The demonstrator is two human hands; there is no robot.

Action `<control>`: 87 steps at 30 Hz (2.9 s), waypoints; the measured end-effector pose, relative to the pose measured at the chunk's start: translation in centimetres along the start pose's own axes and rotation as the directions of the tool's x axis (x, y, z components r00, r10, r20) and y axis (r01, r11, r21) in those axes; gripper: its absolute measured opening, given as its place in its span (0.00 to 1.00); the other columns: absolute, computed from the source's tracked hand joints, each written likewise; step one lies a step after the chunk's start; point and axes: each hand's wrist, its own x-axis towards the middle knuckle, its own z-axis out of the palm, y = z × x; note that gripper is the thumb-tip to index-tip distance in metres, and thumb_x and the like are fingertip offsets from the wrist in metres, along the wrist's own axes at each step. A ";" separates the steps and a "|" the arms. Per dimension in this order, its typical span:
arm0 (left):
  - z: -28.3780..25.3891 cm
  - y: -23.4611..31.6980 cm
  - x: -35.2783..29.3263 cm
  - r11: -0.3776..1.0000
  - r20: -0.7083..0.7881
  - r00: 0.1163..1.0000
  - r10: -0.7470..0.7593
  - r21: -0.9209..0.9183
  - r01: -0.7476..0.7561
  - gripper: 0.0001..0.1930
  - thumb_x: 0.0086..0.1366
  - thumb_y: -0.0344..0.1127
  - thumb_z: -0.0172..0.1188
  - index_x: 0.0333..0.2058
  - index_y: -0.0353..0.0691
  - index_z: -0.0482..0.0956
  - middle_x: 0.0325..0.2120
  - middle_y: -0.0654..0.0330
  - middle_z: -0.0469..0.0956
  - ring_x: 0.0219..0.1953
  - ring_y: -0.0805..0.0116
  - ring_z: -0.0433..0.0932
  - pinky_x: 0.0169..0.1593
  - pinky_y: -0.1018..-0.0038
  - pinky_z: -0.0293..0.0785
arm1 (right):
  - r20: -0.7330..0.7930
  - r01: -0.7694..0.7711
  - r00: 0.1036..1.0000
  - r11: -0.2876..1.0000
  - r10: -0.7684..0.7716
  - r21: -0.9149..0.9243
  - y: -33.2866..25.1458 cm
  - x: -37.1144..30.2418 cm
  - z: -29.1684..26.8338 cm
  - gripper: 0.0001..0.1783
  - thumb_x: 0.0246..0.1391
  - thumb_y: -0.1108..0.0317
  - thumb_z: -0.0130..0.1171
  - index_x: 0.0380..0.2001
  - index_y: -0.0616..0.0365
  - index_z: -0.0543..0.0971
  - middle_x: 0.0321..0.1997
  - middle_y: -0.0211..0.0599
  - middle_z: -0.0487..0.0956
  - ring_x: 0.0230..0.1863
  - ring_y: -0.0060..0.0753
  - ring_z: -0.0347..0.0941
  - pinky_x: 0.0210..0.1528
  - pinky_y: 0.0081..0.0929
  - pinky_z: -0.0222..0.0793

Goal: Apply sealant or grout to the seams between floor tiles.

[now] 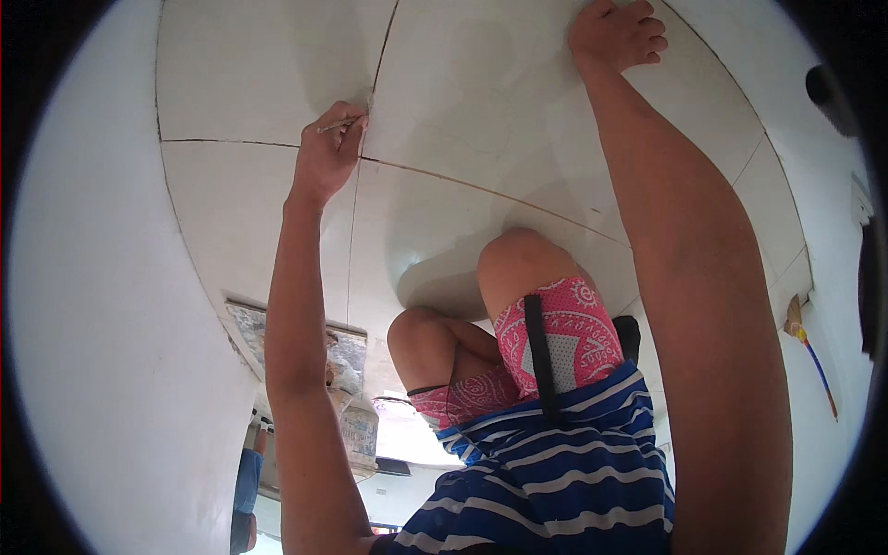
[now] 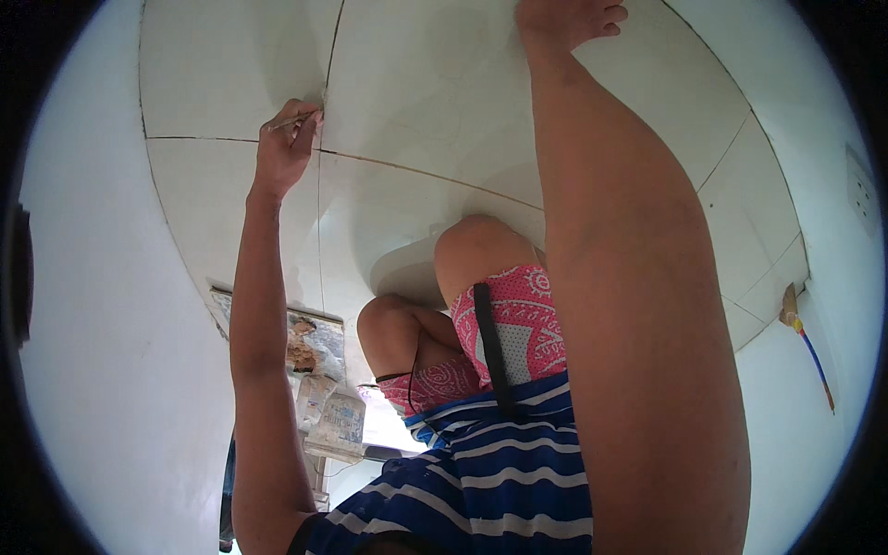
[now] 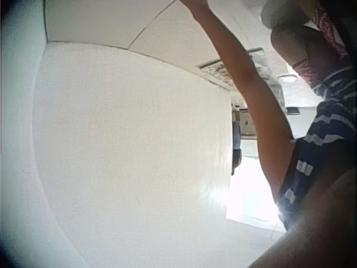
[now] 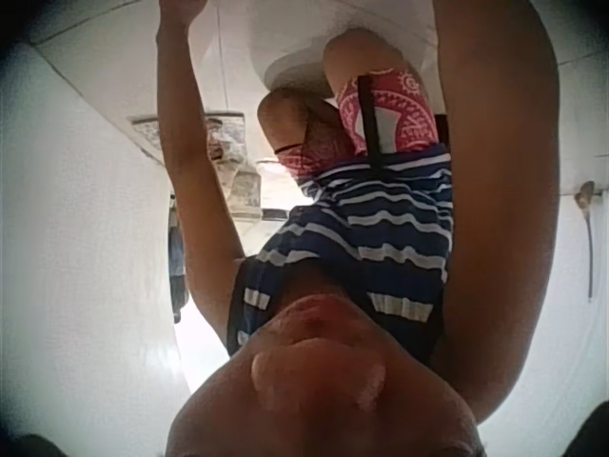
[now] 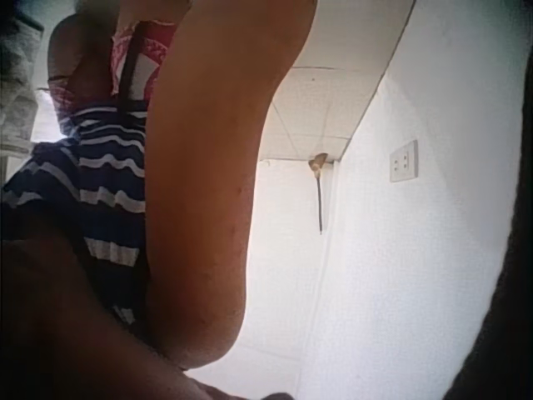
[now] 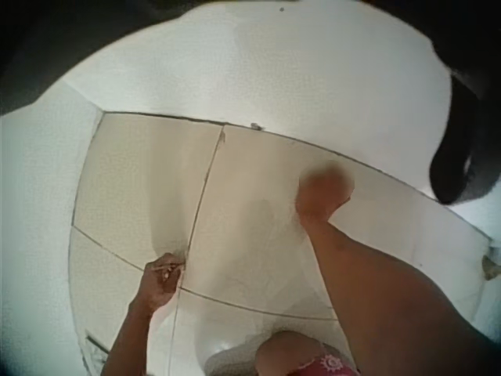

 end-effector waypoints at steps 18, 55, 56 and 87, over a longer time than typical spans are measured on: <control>0.6 0.3 -0.8 0.991 -0.028 0.999 0.044 0.131 -0.040 0.03 0.66 0.25 0.53 0.34 0.35 0.75 0.25 0.59 0.74 0.27 0.71 0.72 0.35 0.76 0.70 | -0.001 0.020 1.000 1.000 -0.020 0.023 0.0 -0.2 -0.1 0.26 0.59 0.60 0.45 0.56 0.65 0.66 0.53 0.55 0.66 0.53 0.54 0.60 0.52 0.53 0.57; 1.2 5.5 12.7 0.945 -0.320 0.946 0.046 -0.294 -0.145 0.06 0.65 0.26 0.60 0.38 0.33 0.83 0.30 0.64 0.78 0.28 0.79 0.72 0.34 0.81 0.69 | 0.063 -0.035 0.997 0.997 0.039 -0.064 -0.9 -1.0 -0.9 0.24 0.53 0.58 0.45 0.49 0.61 0.67 0.46 0.48 0.66 0.47 0.48 0.59 0.48 0.46 0.55; 1.2 5.5 13.4 0.944 -0.325 0.944 0.053 -0.293 -0.154 0.06 0.65 0.26 0.60 0.38 0.33 0.83 0.30 0.64 0.78 0.28 0.79 0.72 0.34 0.81 0.69 | 0.055 -0.034 0.998 0.998 0.037 -0.058 -1.0 -1.2 -1.0 0.24 0.53 0.58 0.45 0.49 0.61 0.67 0.46 0.48 0.66 0.47 0.48 0.59 0.48 0.46 0.55; 1.0 10.9 23.0 0.887 -0.249 0.967 -0.052 -0.456 -0.070 0.07 0.66 0.28 0.58 0.39 0.34 0.82 0.27 0.63 0.80 0.27 0.78 0.76 0.30 0.78 0.76 | 0.121 -0.048 0.991 0.998 0.052 -0.037 -0.8 -1.4 -1.1 0.22 0.53 0.60 0.44 0.49 0.59 0.66 0.44 0.45 0.65 0.43 0.46 0.58 0.45 0.45 0.54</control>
